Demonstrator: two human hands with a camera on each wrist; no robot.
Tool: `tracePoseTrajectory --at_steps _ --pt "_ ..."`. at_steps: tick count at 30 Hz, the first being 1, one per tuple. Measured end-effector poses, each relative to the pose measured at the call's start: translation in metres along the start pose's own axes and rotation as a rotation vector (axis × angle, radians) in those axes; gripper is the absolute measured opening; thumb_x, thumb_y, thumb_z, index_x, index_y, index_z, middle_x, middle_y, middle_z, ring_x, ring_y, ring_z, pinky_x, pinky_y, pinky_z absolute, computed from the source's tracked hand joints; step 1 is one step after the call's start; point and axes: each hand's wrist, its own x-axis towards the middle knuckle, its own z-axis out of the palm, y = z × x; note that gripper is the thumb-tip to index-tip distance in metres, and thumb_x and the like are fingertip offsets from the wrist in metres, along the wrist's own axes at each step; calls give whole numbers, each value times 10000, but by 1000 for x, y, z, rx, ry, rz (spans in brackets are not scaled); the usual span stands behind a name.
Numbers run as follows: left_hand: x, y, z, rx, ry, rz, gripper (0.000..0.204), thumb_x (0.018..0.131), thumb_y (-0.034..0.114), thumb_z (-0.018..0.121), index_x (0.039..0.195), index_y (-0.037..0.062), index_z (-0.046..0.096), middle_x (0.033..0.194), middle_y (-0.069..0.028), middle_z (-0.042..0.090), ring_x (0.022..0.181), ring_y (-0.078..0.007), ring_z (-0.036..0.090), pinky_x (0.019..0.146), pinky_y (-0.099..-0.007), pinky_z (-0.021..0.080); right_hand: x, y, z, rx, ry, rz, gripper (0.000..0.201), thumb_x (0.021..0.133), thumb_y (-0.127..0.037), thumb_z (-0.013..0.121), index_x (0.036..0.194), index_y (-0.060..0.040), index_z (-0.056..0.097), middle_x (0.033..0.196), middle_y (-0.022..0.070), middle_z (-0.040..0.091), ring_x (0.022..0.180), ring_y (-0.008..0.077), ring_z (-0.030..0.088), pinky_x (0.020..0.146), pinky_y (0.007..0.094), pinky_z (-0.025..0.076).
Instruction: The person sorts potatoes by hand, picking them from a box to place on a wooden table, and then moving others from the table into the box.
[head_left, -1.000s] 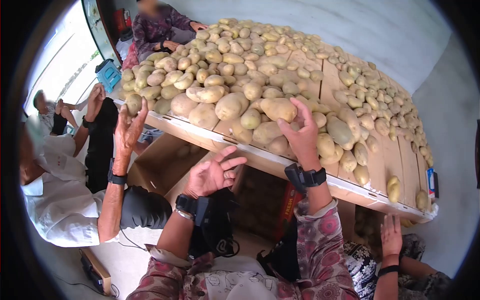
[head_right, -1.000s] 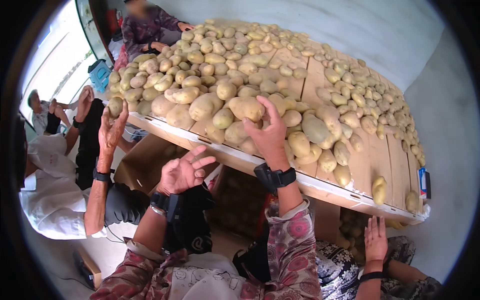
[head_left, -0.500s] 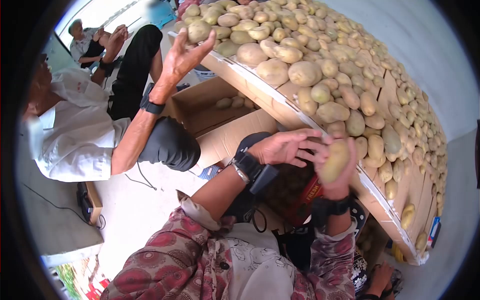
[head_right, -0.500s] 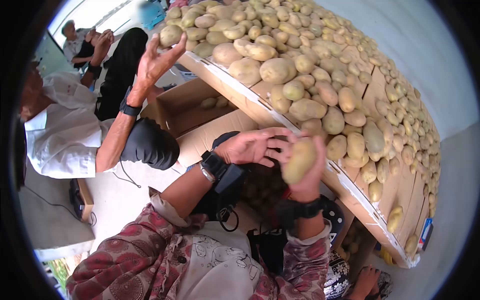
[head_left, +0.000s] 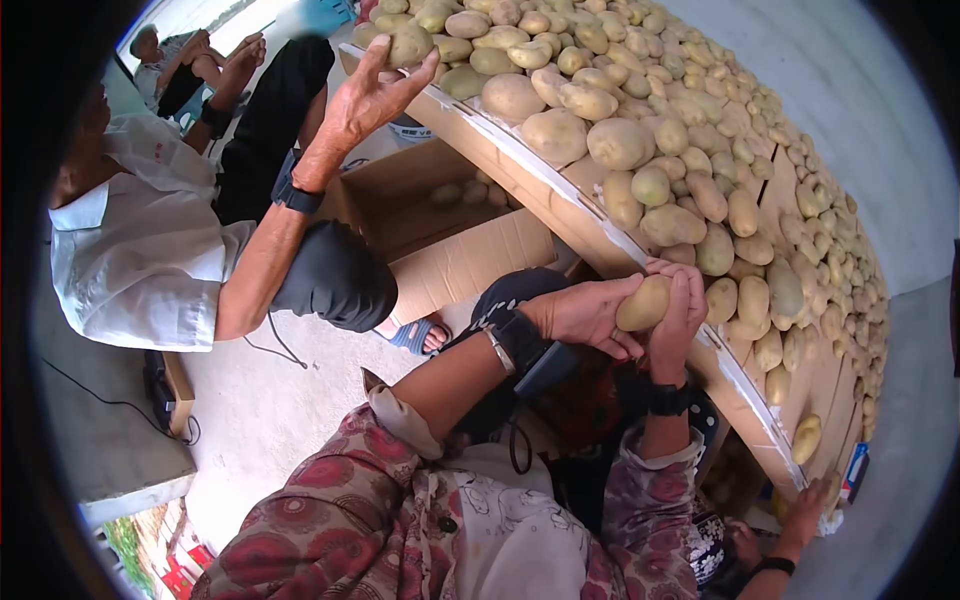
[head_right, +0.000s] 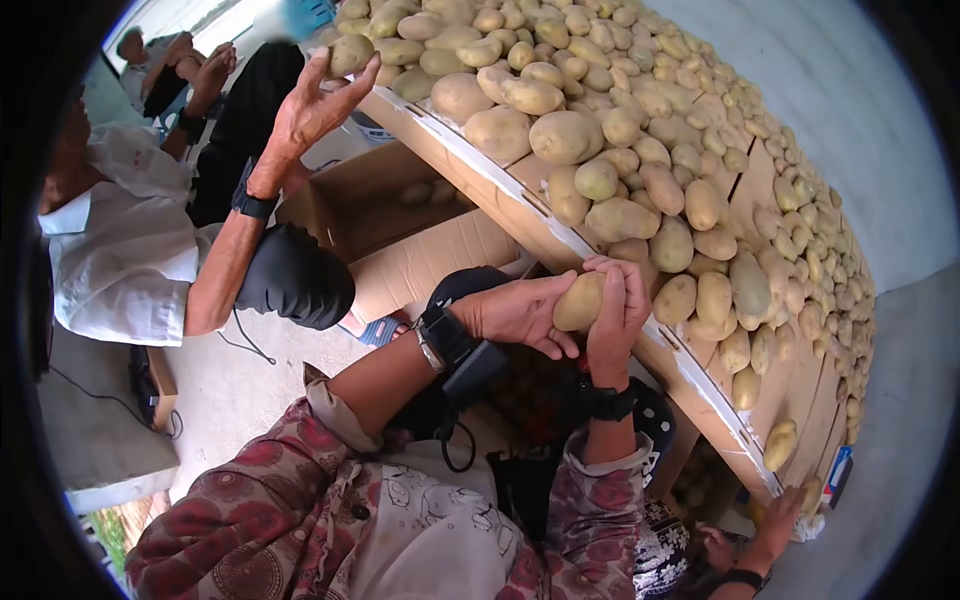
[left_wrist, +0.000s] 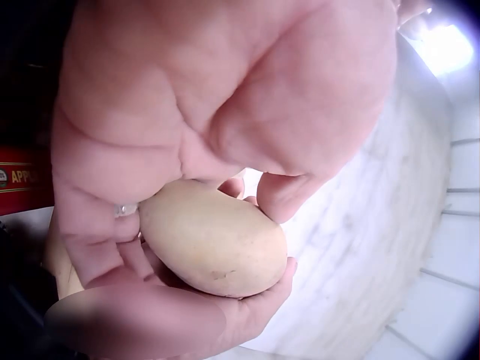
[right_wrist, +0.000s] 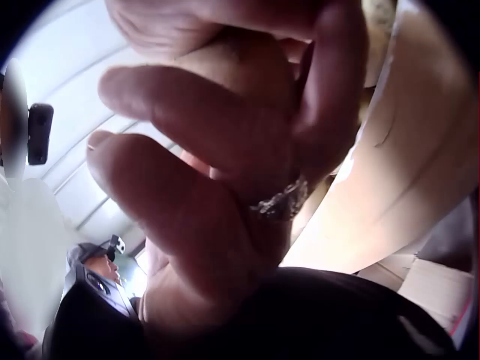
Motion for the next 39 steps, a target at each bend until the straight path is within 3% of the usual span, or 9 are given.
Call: tracePoseTrajectory --at_steps 6,11,14,20,22,26,30,34,39 --pt "-6 7 -6 130 162 302 505 902 354 504 1307 78 381 1150 -65 520 957 -184 555 844 -297 460 -3 -14 -19 43 -138 139 155 885 -95 509 1017 -15 525 993 99 594 907 137 546 814 281 441" --pt "-13 17 5 97 89 274 567 938 414 348 1375 59 285 1302 -154 437 1115 -291 506 945 -393 396 -10 -23 -30 213 -62 386 328 822 -94 632 1120 -32 509 1046 62 573 912 107 541 794 246 449" --pt "-16 20 14 124 38 240 587 934 440 340 1375 56 283 1297 -166 442 1114 -295 508 945 -392 396 -13 -22 -35 215 -45 362 352 815 -111 651 1126 -30 509 1020 56 578 916 101 539 789 230 448" --pt "-28 24 3 147 -15 125 654 927 485 307 1405 54 193 1304 -196 434 1148 -353 485 924 -409 430 -30 -18 -38 363 -38 433 169 822 -74 594 983 -37 563 980 31 597 869 89 543 799 240 435" --pt "-36 29 5 147 -17 220 661 924 497 308 1402 55 197 1310 -205 426 1160 -334 479 939 -409 419 -32 -14 -41 395 -75 452 96 817 -63 584 908 -34 589 913 28 608 837 81 540 775 231 432" --pt "-47 39 -10 14 126 428 656 918 488 345 1397 61 208 1358 -208 363 1214 -326 420 969 -427 384 -37 -17 -53 104 -102 390 53 804 -57 576 842 -31 602 835 14 615 805 70 537 751 223 428" --pt "-56 42 -9 35 47 371 643 914 506 333 1387 81 237 1362 -194 364 1206 -313 423 979 -419 366 -50 -1 -51 -342 -273 369 125 790 -127 602 826 -8 608 737 5 607 691 74 538 635 235 447" --pt "-57 48 -9 -18 100 412 673 893 528 372 1384 86 245 1350 -191 378 1171 -305 455 960 -418 383 -51 7 -57 -178 -255 546 164 827 -157 610 836 7 599 747 13 612 697 49 540 620 214 443" --pt "-57 47 -10 -7 84 423 697 875 525 419 1388 90 239 1343 -196 385 1172 -321 454 944 -442 397 -44 11 -62 -134 -126 400 96 832 -101 614 857 -10 595 758 -21 588 696 30 515 623 194 429"
